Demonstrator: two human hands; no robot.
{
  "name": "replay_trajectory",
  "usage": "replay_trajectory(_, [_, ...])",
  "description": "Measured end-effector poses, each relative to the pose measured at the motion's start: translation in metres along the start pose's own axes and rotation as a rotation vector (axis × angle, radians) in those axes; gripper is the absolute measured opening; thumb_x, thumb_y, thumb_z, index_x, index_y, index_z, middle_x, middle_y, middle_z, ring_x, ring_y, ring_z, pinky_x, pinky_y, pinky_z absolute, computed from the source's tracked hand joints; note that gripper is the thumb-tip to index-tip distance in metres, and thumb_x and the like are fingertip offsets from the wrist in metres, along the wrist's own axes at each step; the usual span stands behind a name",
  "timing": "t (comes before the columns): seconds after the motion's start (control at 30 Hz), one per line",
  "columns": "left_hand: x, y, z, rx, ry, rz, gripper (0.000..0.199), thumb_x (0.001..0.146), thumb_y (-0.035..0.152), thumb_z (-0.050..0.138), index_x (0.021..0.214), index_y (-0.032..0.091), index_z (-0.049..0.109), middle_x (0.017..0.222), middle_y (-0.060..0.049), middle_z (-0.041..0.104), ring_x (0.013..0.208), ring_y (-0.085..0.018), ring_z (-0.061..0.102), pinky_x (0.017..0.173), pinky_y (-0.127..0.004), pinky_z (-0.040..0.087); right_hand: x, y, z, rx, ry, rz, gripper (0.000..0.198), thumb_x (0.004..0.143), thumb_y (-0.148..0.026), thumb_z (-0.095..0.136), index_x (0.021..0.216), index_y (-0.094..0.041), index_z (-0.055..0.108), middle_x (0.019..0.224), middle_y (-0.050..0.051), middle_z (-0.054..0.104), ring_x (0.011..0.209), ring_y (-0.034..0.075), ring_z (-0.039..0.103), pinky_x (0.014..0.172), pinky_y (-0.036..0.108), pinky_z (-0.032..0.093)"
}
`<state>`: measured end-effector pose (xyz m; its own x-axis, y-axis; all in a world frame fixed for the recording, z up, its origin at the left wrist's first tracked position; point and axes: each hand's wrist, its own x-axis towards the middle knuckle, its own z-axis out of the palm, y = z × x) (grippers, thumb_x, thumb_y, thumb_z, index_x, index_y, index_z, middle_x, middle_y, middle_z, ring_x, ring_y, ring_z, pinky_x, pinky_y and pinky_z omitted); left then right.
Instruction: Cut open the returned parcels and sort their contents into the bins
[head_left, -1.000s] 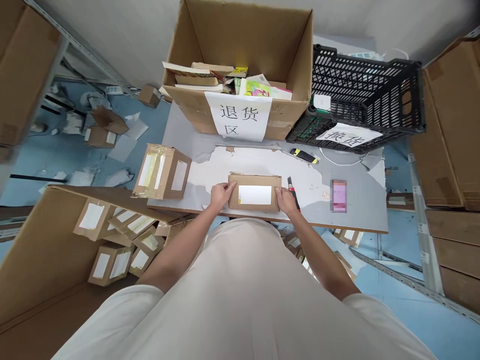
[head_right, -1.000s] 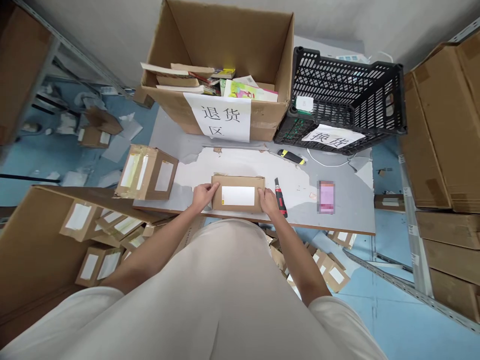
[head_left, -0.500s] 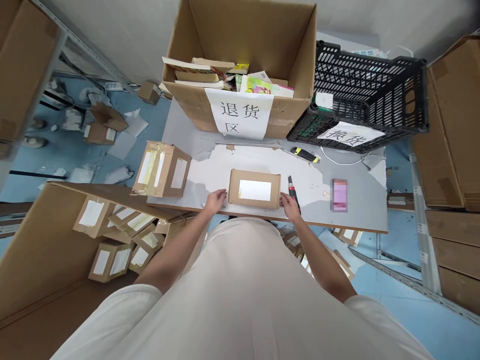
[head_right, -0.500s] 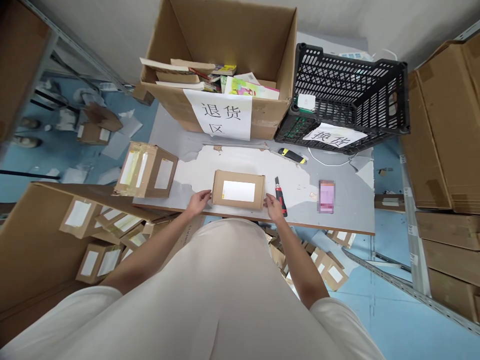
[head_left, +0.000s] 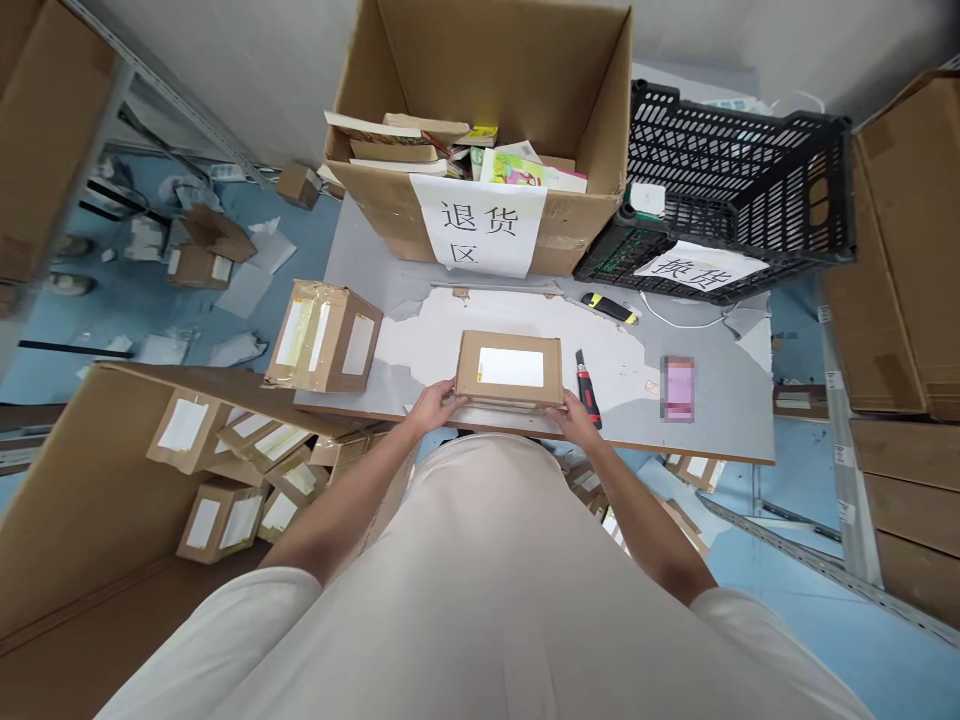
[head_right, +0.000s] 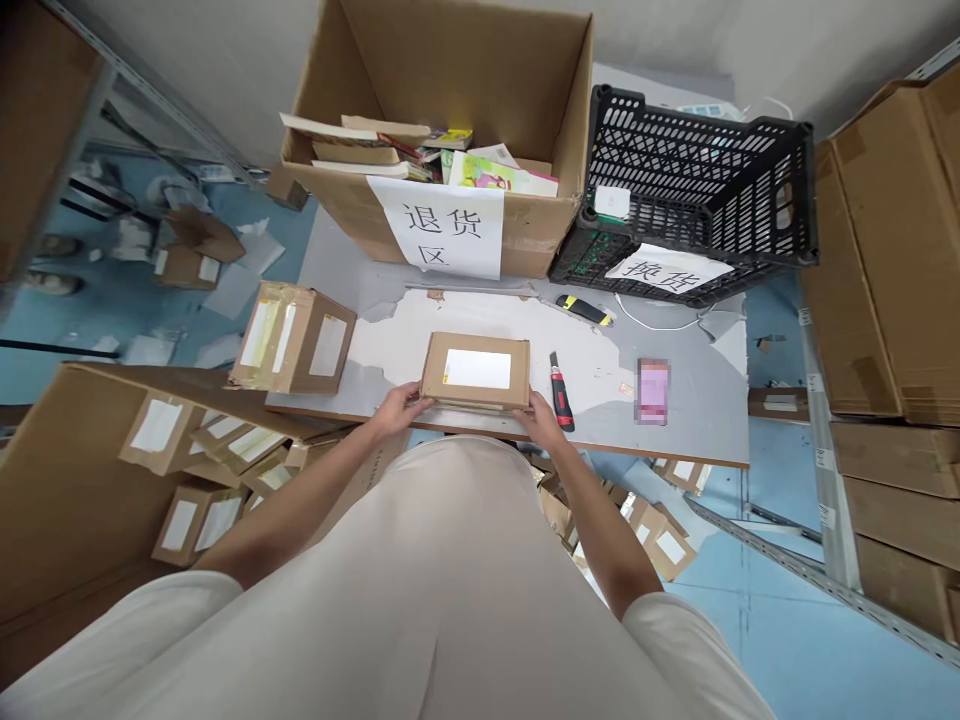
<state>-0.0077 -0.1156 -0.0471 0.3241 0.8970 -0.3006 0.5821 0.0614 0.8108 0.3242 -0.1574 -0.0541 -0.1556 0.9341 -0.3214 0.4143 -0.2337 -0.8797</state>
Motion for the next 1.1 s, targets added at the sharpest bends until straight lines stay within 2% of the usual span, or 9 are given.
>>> replay_trajectory(0.07, [0.005,0.016,-0.011,0.116,0.048,0.024,0.041,0.086,0.052,0.046,0.094,0.017,0.067,0.086,-0.007,0.066,0.08,-0.02,0.061,0.076,-0.031,0.048,0.005,-0.012,-0.01,-0.112,0.028,-0.023,0.037,0.088,-0.043,0.045,0.11,-0.018,0.06,0.108,0.01,0.058,0.099,0.021,0.057,0.087,0.037,0.049])
replay_trajectory(0.17, [0.019,0.037,-0.021,0.229,0.151,0.003,0.049,0.091,0.052,0.036,0.068,0.018,0.062,0.069,-0.005,0.059,0.068,-0.017,0.056,0.069,-0.029,0.043,0.02,-0.033,-0.023,-0.306,0.095,-0.023,0.042,0.093,-0.049,0.032,0.084,-0.019,0.059,0.088,0.008,0.059,0.087,0.022,0.056,0.085,0.038,0.046])
replay_trajectory(0.33, [0.043,0.047,-0.017,0.206,0.22,-0.114,0.055,0.092,0.054,0.031,0.059,0.018,0.057,0.065,-0.005,0.058,0.065,-0.017,0.054,0.066,-0.028,0.04,0.046,-0.053,-0.028,-0.435,0.141,0.06,0.053,0.095,-0.053,0.02,0.075,-0.019,0.056,0.083,0.011,0.062,0.085,0.023,0.057,0.084,0.036,0.043])
replay_trajectory(0.43, [0.047,0.044,-0.012,0.182,0.22,-0.117,0.054,0.092,0.053,0.031,0.067,0.018,0.063,0.07,-0.006,0.059,0.07,-0.018,0.056,0.07,-0.029,0.043,0.054,-0.051,-0.026,-0.41,0.148,0.115,0.057,0.095,-0.054,0.019,0.082,-0.018,0.061,0.09,0.012,0.066,0.09,0.023,0.059,0.085,0.034,0.043])
replay_trajectory(0.6, [0.037,0.042,-0.007,0.163,0.17,-0.094,0.046,0.075,0.056,0.06,0.097,0.016,0.068,0.085,-0.006,0.058,0.08,-0.02,0.058,0.076,-0.031,0.048,0.05,-0.03,-0.031,-0.312,0.121,0.145,0.058,0.095,-0.052,0.019,0.1,-0.018,0.065,0.096,0.009,0.068,0.087,0.021,0.063,0.083,0.034,0.047])
replay_trajectory(0.77, [0.034,0.044,-0.002,0.092,0.225,-0.126,0.057,0.078,0.054,0.058,0.12,0.017,0.061,0.098,-0.008,0.061,0.089,-0.022,0.059,0.083,-0.035,0.049,0.032,0.001,-0.042,-0.474,0.318,0.389,0.047,0.089,-0.04,0.045,0.126,-0.014,0.054,0.122,0.018,0.056,0.112,0.028,0.055,0.096,0.041,0.042])
replay_trajectory(0.9, [0.034,0.047,0.004,0.1,0.259,-0.143,0.059,0.081,0.053,0.056,0.126,0.015,0.056,0.106,-0.011,0.061,0.098,-0.025,0.059,0.09,-0.038,0.048,0.024,0.017,-0.041,-0.58,0.264,0.612,0.051,0.076,-0.03,0.062,0.124,-0.016,0.053,0.121,0.02,0.052,0.116,0.036,0.052,0.093,0.05,0.042])
replay_trajectory(1.0, [0.028,0.051,0.009,0.176,0.38,-0.06,0.072,0.081,0.053,0.056,0.138,0.01,0.042,0.13,-0.019,0.05,0.119,-0.03,0.051,0.1,-0.043,0.042,0.022,0.017,-0.042,-0.539,0.252,0.573,0.051,0.077,-0.023,0.056,0.127,-0.012,0.049,0.116,0.021,0.054,0.108,0.034,0.056,0.092,0.051,0.042])
replay_trajectory(1.1, [0.016,0.056,0.018,0.329,0.453,0.151,0.07,0.081,0.05,0.059,0.138,0.013,0.041,0.143,-0.021,0.039,0.134,-0.034,0.036,0.11,-0.049,0.031,0.02,0.001,-0.051,-0.46,0.275,0.417,0.055,0.086,-0.022,0.038,0.14,-0.01,0.033,0.122,0.021,0.053,0.113,0.032,0.053,0.096,0.049,0.041])
